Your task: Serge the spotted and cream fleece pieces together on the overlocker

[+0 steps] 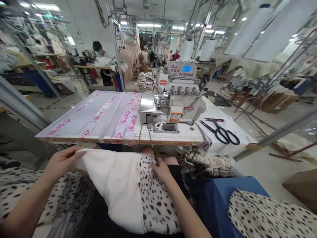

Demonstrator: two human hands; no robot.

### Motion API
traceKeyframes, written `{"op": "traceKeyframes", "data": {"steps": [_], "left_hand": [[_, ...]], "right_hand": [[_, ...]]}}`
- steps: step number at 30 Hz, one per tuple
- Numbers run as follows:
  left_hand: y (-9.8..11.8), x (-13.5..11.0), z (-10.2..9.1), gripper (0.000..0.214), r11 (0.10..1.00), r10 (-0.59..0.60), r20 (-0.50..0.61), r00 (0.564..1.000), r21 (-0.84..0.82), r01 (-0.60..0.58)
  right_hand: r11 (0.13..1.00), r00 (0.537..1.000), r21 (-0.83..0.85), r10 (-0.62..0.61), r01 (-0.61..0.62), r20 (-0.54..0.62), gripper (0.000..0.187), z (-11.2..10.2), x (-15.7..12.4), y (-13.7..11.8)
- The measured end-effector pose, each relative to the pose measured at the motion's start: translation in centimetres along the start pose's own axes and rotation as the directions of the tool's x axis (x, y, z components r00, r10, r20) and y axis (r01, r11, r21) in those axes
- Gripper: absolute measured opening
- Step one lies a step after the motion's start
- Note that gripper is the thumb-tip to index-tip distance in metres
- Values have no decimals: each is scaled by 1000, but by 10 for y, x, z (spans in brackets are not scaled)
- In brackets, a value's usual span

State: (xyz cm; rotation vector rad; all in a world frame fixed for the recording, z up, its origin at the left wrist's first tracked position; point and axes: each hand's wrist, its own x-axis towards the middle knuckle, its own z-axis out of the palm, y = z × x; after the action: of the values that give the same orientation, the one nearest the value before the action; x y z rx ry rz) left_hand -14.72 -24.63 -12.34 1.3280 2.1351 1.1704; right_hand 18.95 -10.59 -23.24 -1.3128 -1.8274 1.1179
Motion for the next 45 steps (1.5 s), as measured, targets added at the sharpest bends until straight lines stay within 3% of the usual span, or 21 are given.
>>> {"op": "traceKeyframes", "data": {"steps": [2,4,7,8,10,12,13,17,19,21,24,25,27,29,30,33,37,39,42,45], "left_hand": [[5,0,-7,37,997,52,-1,999,52,-52],[13,-1,-20,36,992,83,-47,995,103,-77],[34,3,-52,37,978,107,-162,981,196,-75],[43,9,-64,40,975,111,-141,984,208,-80],[64,26,-84,46,976,97,42,994,193,-103],[87,50,-96,52,967,100,227,969,205,-148],[100,63,-100,54,954,103,269,958,245,-171],[143,105,-107,61,862,142,213,967,453,-226],[156,116,-110,62,835,190,166,968,492,-248],[164,120,-113,64,863,209,152,966,436,-256],[171,118,-115,68,974,146,176,974,145,-172],[174,116,-115,69,991,119,180,976,44,-129],[182,111,-115,66,994,88,171,981,-80,-75],[190,107,-114,62,990,87,157,984,-126,-67],[193,106,-114,60,987,95,139,986,-138,-76],[197,111,-110,65,977,145,68,987,-169,-132],[195,132,-90,60,975,199,238,951,54,-217],[195,142,-75,56,937,259,269,928,161,-309],[198,149,-55,53,900,345,190,919,212,-382],[203,151,-40,46,861,409,128,903,274,-429]], "right_hand": [[998,996,-13,-62,63,58,19,5,-2,-15],[990,986,-24,-140,142,90,18,-10,-6,-34],[967,970,-81,-242,241,-2,13,-67,-3,-73],[958,961,-114,-270,262,-61,10,-91,2,-88],[936,930,-189,-327,295,-168,7,-134,15,-120],[878,864,-337,-434,341,-256,8,-167,30,-151],[843,825,-400,-488,360,-284,8,-178,38,-165],[731,659,-559,-646,391,-384,8,-199,60,-199],[687,633,-611,-684,393,-361,8,-204,66,-206],[679,647,-623,-682,387,-342,8,-210,69,-211],[756,673,-532,-621,381,-401,8,-220,69,-219],[799,703,-463,-577,383,-415,9,-224,68,-223],[899,815,-239,-435,368,-383,14,-232,64,-231],[957,932,41,-271,288,-240,20,-240,55,-238],[954,961,166,-226,251,-159,23,-243,50,-239],[906,969,358,-245,225,12,28,-246,33,-236],[983,976,117,-156,139,151,32,-243,28,-217],[985,985,75,-161,156,65,34,-245,32,-207],[972,970,23,-230,233,-78,37,-255,39,-195],[975,958,-41,-221,218,-183,34,-261,44,-186]]}}
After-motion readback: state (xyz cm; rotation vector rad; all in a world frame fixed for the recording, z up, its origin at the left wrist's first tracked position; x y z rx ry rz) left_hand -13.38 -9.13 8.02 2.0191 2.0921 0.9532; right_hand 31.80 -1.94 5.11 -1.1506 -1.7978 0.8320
